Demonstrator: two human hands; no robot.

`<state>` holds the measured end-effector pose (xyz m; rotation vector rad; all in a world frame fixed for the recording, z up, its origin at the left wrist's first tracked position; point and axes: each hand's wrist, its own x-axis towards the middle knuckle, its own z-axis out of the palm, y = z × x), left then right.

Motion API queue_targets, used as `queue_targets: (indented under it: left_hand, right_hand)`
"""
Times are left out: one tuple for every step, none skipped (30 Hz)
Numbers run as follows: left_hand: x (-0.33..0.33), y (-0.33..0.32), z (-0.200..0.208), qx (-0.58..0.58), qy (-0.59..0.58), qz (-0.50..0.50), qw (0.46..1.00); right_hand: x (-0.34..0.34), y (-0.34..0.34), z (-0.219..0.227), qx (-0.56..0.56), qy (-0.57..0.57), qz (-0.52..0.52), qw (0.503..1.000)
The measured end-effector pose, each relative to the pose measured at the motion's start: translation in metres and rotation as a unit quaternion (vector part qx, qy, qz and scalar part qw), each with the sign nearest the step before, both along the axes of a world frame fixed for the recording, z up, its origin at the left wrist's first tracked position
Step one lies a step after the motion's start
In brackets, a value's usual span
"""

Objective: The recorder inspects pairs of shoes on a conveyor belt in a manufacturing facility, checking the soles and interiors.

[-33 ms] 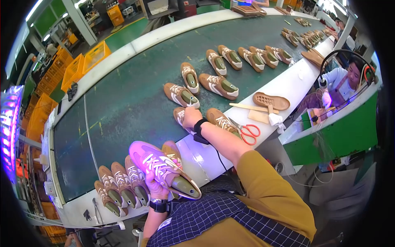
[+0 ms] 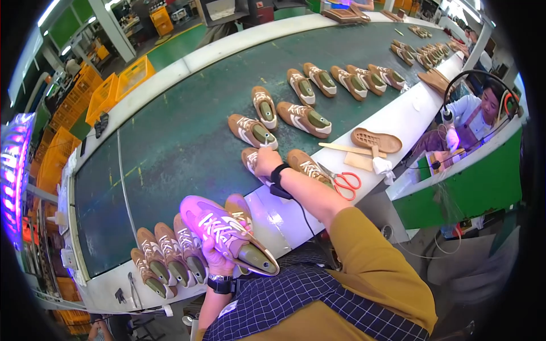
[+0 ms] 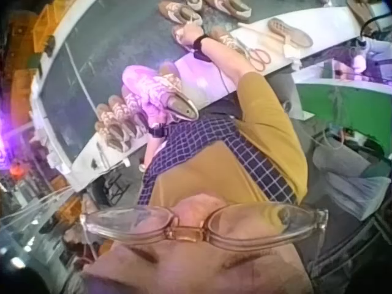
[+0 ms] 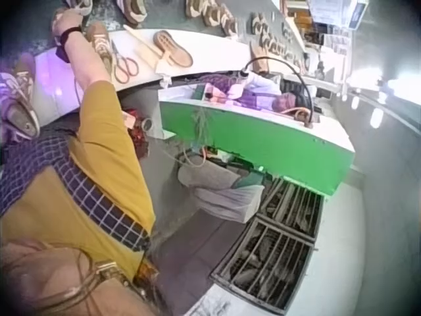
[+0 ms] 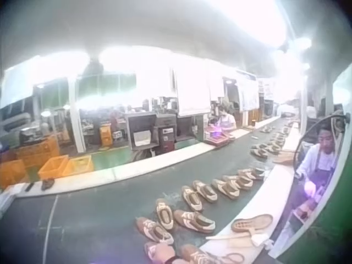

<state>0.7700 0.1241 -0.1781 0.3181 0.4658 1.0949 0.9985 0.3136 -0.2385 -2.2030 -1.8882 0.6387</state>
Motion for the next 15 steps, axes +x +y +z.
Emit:
queue_targets:
  left_hand:
    - [-0.005,-0.002,-0.002,-0.005,0.003,0.019,1.000]
    - [-0.009,-0.003,-0.004,-0.010,0.006,0.038,0.999]
    - [-0.014,-0.008,-0.006,-0.017,0.008,0.059,0.998]
    - [-0.017,-0.008,-0.005,-0.013,0.001,0.044,0.999]
    - [-0.018,-0.006,-0.006,-0.013,0.001,0.059,0.998]
    - [-0.019,-0.006,-0.007,-0.023,0.010,0.081,0.996]
    - [-0.021,-0.004,-0.002,-0.035,0.022,0.101,0.994]
    - [-0.019,-0.003,0.004,-0.028,0.043,0.112,0.992]
    - [-0.016,0.002,0.007,-0.008,0.011,0.068,0.998]
    - [-0.013,0.009,0.011,0.005,0.004,0.037,0.999]
    - [-0.007,0.015,0.014,0.016,-0.005,0.002,1.000]
    - [-0.001,0.017,0.015,0.011,-0.018,0.001,1.000]
    - [0.008,0.020,0.018,0.006,-0.033,-0.003,0.999]
    - [0.015,0.023,0.025,0.015,-0.045,-0.017,0.999]
    - [0.023,0.026,0.033,0.016,-0.046,-0.021,0.999]
  right_hand:
    - [-0.001,-0.006,0.006,0.011,-0.007,0.017,1.000]
    - [0.000,-0.015,0.013,0.026,0.010,0.019,0.999]
    - [0.001,-0.031,0.025,0.040,0.027,0.022,0.999]
    - [0.007,-0.048,0.029,0.058,0.052,0.033,0.996]
    - [0.015,-0.063,0.033,0.076,0.079,0.049,0.993]
    - [0.021,-0.081,0.040,0.080,0.084,0.062,0.991]
    - [0.028,-0.101,0.046,0.082,0.091,0.074,0.990]
    - [0.037,-0.122,0.047,0.071,0.096,0.070,0.990]
    - [0.048,-0.139,0.049,0.065,0.099,0.061,0.991]
    - [0.053,-0.155,0.047,0.100,0.070,0.040,0.992]
    - [0.055,-0.167,0.047,0.134,0.040,0.015,0.990]
    - [0.051,-0.172,0.055,0.133,0.043,0.020,0.990]
    - [0.048,-0.178,0.067,0.163,0.156,0.021,0.974]
    - [0.043,-0.181,0.072,0.189,0.267,0.021,0.945]
    - [0.038,-0.180,0.075,0.191,0.266,0.017,0.945]
